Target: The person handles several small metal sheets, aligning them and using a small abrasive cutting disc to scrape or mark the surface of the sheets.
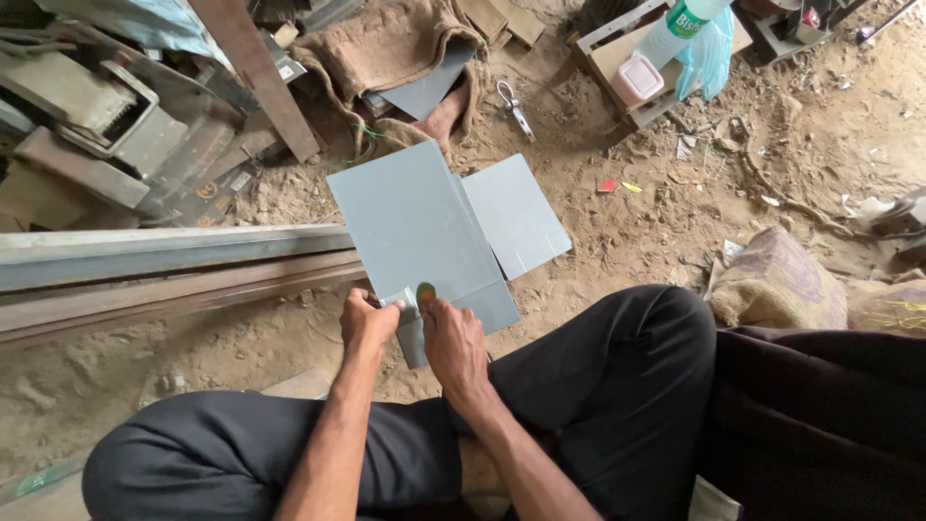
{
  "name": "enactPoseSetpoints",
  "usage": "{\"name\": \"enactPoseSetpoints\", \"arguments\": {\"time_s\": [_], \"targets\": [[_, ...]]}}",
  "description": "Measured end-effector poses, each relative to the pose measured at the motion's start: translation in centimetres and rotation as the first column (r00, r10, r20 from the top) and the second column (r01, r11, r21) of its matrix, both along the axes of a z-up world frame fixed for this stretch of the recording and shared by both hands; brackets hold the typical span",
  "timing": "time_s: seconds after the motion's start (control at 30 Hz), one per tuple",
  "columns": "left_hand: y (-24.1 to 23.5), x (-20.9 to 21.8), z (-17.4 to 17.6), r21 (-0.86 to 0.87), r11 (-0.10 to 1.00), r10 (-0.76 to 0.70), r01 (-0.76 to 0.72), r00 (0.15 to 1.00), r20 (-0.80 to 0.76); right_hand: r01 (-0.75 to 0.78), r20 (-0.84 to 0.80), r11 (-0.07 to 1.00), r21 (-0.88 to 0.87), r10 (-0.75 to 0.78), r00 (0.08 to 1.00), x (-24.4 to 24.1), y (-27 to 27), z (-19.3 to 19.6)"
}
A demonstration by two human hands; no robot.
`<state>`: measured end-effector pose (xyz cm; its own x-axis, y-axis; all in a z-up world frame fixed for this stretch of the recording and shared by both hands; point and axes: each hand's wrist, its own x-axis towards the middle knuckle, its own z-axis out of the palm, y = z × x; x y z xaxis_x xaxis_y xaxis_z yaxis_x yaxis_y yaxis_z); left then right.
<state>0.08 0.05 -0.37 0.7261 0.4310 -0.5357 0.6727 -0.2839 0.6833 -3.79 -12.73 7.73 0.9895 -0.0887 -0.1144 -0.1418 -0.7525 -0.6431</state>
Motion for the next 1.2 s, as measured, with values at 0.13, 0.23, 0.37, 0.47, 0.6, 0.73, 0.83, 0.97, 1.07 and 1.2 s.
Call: {"name": "enactPoseSetpoints", "arguments": {"time_s": [0.13, 0.23, 0.37, 0.47, 0.6, 0.73, 0.83, 0.97, 1.07, 1.2], "targets": [[0.1, -0.1, 0.0, -0.027, 1.0, 0.015, -0.015, 1.0, 0.004, 0.0, 0.079, 1.0, 0.023, -0.002, 0.997, 2.9, 1.5, -0.6], [0.2, -0.1, 0.5, -0.026, 1.0, 0.011, -0.011, 1.0, -0.004, -0.005, 0.018, 1.0, 0.025, 0.005, 1.0, 3.5, 1.6, -0.5], [0.0, 0.0, 0.6, -0.006, 1.0, 0.015, -0.015, 0.999, -0.031, -0.044, 0.003, 0.998, -0.037, 0.044, 0.999, 1.3, 0.2, -0.4], [0.1, 0.0, 0.1, -0.038, 0.999, 0.025, -0.024, 0.999, 0.023, 0.0, 0.055, 1.0, 0.0, 0.0, 0.999, -0.5, -0.2, -0.4], [0.2, -0.1, 0.2, -0.035, 0.999, -0.003, 0.002, 1.0, -0.006, 0.045, 0.072, 0.997, 0.067, -0.049, 0.996, 1.8, 0.8, -0.8], [0.4, -0.3, 0.7, 0.044, 0.998, -0.033, 0.034, 0.999, -0.026, 0.028, 0.034, 1.0, -0.008, -0.028, 0.999, 2.9, 1.1, -1.2], [0.1, 0.1, 0.8, 0.046, 0.998, -0.029, 0.031, 0.999, -0.045, 0.023, 0.035, 1.0, -0.002, -0.023, 0.999, 0.8, 0.1, -0.9], [0.3, -0.2, 0.7, -0.038, 0.999, 0.017, -0.022, 0.994, -0.112, 0.023, -0.052, 1.0, -0.01, -0.024, 0.998, -0.3, -0.3, -0.6], [0.3, -0.1, 0.6, -0.043, 0.999, -0.01, 0.011, 1.0, 0.019, 0.01, -0.013, 1.0, -0.025, -0.011, 1.0, 1.2, 0.3, -0.8], [0.2, -0.1, 0.8, -0.004, 1.0, -0.017, 0.017, 0.999, -0.037, -0.006, -0.006, 1.0, -0.019, 0.006, 1.0, 2.1, 0.6, -1.1]]}}
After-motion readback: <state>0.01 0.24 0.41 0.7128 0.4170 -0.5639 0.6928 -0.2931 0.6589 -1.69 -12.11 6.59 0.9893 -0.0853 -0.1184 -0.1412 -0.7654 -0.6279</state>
